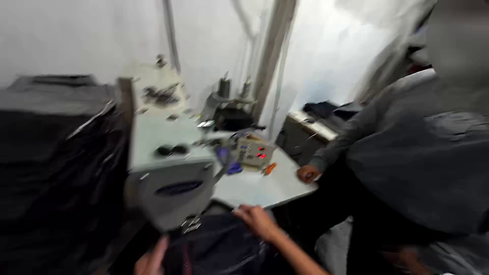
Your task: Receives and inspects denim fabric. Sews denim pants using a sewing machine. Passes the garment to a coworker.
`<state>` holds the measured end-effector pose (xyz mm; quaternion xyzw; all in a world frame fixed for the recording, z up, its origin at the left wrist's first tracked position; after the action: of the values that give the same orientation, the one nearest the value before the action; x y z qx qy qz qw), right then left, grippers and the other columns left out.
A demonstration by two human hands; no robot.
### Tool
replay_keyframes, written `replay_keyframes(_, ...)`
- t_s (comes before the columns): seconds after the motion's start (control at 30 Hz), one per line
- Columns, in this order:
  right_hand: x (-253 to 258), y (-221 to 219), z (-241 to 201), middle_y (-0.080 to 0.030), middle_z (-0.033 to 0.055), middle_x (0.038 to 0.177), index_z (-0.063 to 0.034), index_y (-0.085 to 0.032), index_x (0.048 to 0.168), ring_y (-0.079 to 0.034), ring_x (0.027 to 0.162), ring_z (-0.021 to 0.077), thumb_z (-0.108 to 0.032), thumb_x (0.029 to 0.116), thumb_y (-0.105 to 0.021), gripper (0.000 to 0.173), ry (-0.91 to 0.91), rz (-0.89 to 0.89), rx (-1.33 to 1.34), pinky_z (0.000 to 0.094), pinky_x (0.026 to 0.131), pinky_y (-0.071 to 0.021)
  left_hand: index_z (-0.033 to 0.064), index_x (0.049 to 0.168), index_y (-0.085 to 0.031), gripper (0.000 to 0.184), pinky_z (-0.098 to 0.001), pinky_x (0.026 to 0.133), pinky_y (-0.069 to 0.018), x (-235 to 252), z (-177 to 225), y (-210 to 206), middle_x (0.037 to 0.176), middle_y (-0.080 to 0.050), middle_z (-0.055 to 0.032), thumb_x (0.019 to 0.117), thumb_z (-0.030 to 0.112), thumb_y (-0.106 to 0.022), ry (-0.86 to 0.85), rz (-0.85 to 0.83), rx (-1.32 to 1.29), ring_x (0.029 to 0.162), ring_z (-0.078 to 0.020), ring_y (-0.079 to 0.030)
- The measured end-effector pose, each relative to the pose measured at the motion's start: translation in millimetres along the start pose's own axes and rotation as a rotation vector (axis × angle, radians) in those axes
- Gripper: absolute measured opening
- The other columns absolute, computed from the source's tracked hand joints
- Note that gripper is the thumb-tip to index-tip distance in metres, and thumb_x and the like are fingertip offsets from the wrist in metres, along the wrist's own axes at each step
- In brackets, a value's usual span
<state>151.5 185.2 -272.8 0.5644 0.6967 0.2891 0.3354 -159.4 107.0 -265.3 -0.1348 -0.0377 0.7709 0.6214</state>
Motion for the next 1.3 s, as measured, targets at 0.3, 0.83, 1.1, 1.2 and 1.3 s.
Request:
replay_keyframes(0.3, -112.2, 33.8, -146.8, -0.069, 0.013, 0.098, -0.0089, -0.071, 0.107, -0.067, 0.098, 0.0234, -0.021, 0.1033, -0.061, 0.017, 0.76, 0.311, -0.117, 0.0355, 0.087, -0.0554, -0.0009, 0.102, -0.07, 0.029, -0.0323, 0.089, -0.0608, -1.3, 0.2, 12.3, 0.095, -0.076, -0.007, 0.1059, 0.019, -0.05, 0.058, 0.019, -0.136, 0.092, -0.0121, -0.073)
replay_keyframes(0.83, -140.7, -57.4, -178.6, -0.062, 0.0072, 0.092, -0.0184, -0.063, 0.132, -0.06, 0.087, 0.0236, -0.012, 0.1066, -0.048, 0.03, 1.118, 0.19, -0.334, 0.0348, 0.081, -0.048, 0.0023, 0.096, -0.073, 0.029, -0.0291, 0.086, -0.0608, -21.3, -3.9, -1.6, 0.089, -0.076, -0.0018, 0.1054, 0.018, -0.05, -0.028, -0.137, 0.008, 0.088, -0.0075, -0.073)
replay_keyframes(1.1, -94.6, 0.3, -180.0, -0.06, 0.0116, 0.103, -0.0171, -0.069, 0.122, -0.056, 0.095, 0.0256, -0.009, 0.1034, -0.051, 0.027, 0.991, 0.628, -0.339, 0.0335, 0.084, -0.0443, 0.0023, 0.097, -0.074, 0.007, -0.0288, 0.086, -0.0613, -22.5, 0.1, -6.9, 0.091, -0.077, -0.0012, 0.0924, 0.005, -0.07, -0.024, -0.28, -0.068, 0.088, -0.0071, -0.074)
replay_keyframes(1.2, -89.1, -2.7, -185.7, -0.07, 0.009, 0.091, -0.0132, -0.073, 0.111, -0.067, 0.083, 0.016, -0.009, 0.103, -0.055, 0.02, 0.959, 0.551, -0.159, 0.0233, 0.071, -0.0534, 0.0031, 0.097, -0.074, 0.007, -0.0279, 0.086, -0.0611, -21.9, -0.6, -6.1, 0.091, -0.077, -0.0005, 0.0921, 0.004, -0.07, -0.023, -0.281, -0.061, 0.088, -0.0061, -0.073)
replay_keyframes(1.3, -66.9, -10.5, -173.2, -0.073, -0.0012, 0.091, -0.0125, -0.074, 0.105, -0.067, 0.08, 0.0001, -0.025, 0.1028, -0.059, 0.019, 0.729, 0.311, 0.245, 0.0134, 0.07, -0.055, 0.003, 0.096, -0.075, 0.006, -0.0277, 0.085, -0.0612, -20.9, -1.6, -5.4, 0.09, -0.077, -0.0009, 0.0917, 0.004, -0.07, -0.025, -0.269, -0.059, 0.087, -0.0063, -0.073)
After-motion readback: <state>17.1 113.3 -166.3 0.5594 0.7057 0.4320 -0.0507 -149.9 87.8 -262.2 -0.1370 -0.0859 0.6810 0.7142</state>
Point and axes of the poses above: each hand's wrist, its own x-axis towards the middle knuckle, its own y-axis out of the back of the hand, z = x × y, the point moved 10 cm from there along x, towards the middle knuckle
